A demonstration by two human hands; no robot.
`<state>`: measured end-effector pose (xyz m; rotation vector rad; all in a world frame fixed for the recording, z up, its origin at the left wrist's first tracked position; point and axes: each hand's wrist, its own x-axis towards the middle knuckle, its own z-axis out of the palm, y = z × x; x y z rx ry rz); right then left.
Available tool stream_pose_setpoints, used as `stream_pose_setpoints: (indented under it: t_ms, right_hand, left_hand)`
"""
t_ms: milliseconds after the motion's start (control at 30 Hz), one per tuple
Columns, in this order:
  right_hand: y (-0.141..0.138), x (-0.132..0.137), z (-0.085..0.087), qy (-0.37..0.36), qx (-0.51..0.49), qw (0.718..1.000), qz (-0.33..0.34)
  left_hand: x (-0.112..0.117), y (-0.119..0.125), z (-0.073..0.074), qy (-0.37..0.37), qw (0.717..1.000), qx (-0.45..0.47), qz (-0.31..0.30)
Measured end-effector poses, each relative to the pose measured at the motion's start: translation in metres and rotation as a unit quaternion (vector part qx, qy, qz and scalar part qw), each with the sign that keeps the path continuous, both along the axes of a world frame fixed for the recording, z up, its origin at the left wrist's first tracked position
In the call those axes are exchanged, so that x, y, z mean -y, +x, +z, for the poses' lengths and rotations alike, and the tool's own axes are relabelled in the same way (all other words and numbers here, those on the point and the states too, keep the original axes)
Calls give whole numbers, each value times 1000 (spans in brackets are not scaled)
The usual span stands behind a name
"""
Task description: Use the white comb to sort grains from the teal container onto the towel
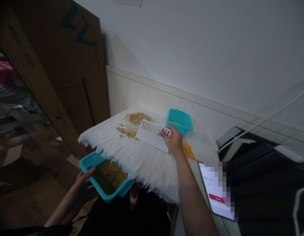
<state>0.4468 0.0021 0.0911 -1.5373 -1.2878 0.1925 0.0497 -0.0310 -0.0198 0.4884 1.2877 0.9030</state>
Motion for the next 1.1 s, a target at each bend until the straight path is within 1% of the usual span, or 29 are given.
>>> stream_pose_setpoints:
  t_ms: [133,267,533,700,833,1100]
  right_hand:
    - [-5,-2,-2,-8,-19,1000,19]
    - [-9,-2,-3,-8,-32,999,29]
    - [-12,-2,-1,-9,-40,999,30]
    - [-15,-3,-2,-5,-39,998,42]
    - [-19,-4,-2,-18,-45,997,55]
    - [-23,-5,-4,-34,-50,995,77]
  left_hand:
    - [3,-1,5,11,1000,11,-1]
    - [3,-2,4,23,1000,14,-6]
    - [5,-2,2,21,1000,11,-6]
    - [2,0,0,7,1000,7,2]
    - [1,1,1,-3,1000,1,0]
    - [0,-3,1,-6,1000,2,-14]
